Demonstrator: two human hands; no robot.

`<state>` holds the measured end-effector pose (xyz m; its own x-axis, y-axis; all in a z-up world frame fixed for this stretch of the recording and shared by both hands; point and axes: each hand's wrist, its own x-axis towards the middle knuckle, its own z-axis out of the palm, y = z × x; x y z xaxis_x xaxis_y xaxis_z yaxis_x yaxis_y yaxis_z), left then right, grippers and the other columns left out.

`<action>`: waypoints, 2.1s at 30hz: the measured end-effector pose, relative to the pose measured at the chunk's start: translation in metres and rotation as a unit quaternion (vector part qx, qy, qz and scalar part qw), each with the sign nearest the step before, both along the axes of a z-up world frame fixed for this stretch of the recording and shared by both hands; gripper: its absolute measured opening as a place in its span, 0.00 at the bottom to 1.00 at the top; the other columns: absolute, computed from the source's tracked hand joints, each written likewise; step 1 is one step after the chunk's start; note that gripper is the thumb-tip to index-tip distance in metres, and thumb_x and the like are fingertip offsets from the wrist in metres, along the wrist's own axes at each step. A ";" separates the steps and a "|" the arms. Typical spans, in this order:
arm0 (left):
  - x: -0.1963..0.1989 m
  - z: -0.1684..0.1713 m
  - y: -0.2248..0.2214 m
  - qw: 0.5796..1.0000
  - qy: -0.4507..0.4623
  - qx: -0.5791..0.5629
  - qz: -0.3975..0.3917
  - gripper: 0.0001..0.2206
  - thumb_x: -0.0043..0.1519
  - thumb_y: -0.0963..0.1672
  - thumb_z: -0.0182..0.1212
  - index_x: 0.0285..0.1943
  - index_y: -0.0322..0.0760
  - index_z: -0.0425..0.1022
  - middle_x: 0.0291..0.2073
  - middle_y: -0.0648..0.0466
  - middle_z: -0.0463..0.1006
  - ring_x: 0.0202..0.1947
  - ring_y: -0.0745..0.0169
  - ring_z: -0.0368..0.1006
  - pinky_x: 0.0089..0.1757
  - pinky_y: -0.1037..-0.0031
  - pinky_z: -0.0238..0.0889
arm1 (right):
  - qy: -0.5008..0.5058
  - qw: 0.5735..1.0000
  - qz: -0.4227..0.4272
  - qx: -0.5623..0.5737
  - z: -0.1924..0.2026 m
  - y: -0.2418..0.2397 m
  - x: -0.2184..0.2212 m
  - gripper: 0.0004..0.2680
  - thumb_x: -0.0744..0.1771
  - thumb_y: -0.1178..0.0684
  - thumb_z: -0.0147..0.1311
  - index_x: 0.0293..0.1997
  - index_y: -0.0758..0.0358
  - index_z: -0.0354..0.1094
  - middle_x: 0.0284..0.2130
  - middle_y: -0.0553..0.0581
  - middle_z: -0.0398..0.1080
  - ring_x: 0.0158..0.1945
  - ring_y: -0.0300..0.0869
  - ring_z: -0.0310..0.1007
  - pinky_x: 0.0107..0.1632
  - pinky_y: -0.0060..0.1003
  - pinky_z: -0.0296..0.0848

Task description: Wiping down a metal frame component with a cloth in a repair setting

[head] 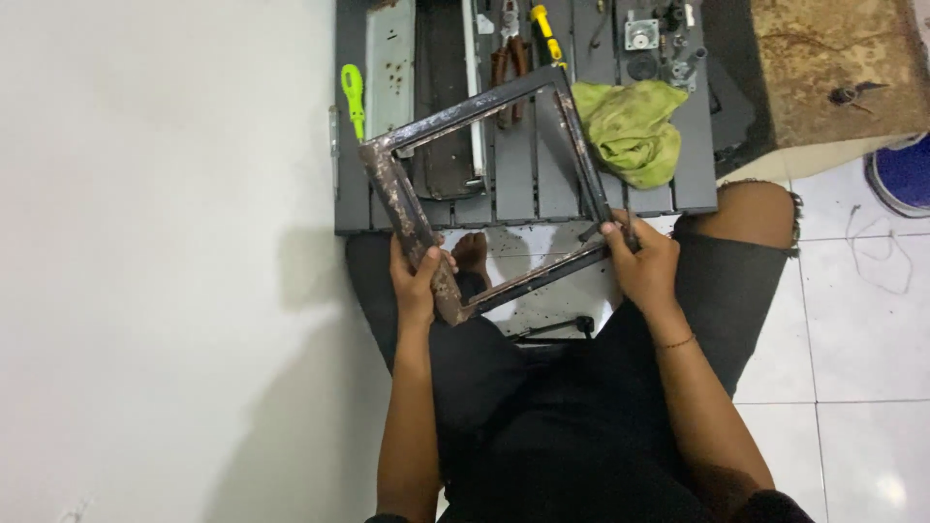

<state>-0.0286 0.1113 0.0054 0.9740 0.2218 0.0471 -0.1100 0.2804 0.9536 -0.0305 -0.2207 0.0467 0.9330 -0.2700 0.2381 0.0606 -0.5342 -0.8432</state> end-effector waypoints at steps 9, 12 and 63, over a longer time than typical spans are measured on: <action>0.000 0.028 -0.008 0.999 0.000 0.026 0.020 0.30 0.64 0.46 0.64 0.74 0.38 0.58 0.37 0.40 0.80 0.28 0.49 0.80 0.34 0.55 0.76 | 0.006 0.995 0.023 -0.097 0.045 0.011 -0.005 0.09 0.67 0.53 0.67 0.51 0.58 0.79 0.36 0.62 0.79 0.37 0.60 0.79 0.36 0.46 0.73; 0.001 0.018 -0.009 0.996 -0.012 0.074 0.043 0.30 0.64 0.46 0.65 0.74 0.37 0.58 0.37 0.40 0.80 0.29 0.49 0.79 0.35 0.53 0.74 | 0.032 0.990 0.018 -0.137 0.062 -0.001 -0.011 0.09 0.68 0.53 0.65 0.53 0.62 0.78 0.35 0.67 0.78 0.38 0.61 0.79 0.38 0.49 0.75; 0.000 0.009 -0.012 0.982 0.061 0.170 0.046 0.41 0.56 0.49 0.74 0.78 0.45 0.53 0.70 0.46 0.61 0.69 0.47 0.57 0.66 0.47 0.47 | 0.089 0.941 0.065 -0.322 0.088 0.052 0.046 0.19 0.66 0.59 0.50 0.66 0.56 0.72 0.20 0.69 0.71 0.24 0.60 0.76 0.25 0.56 0.74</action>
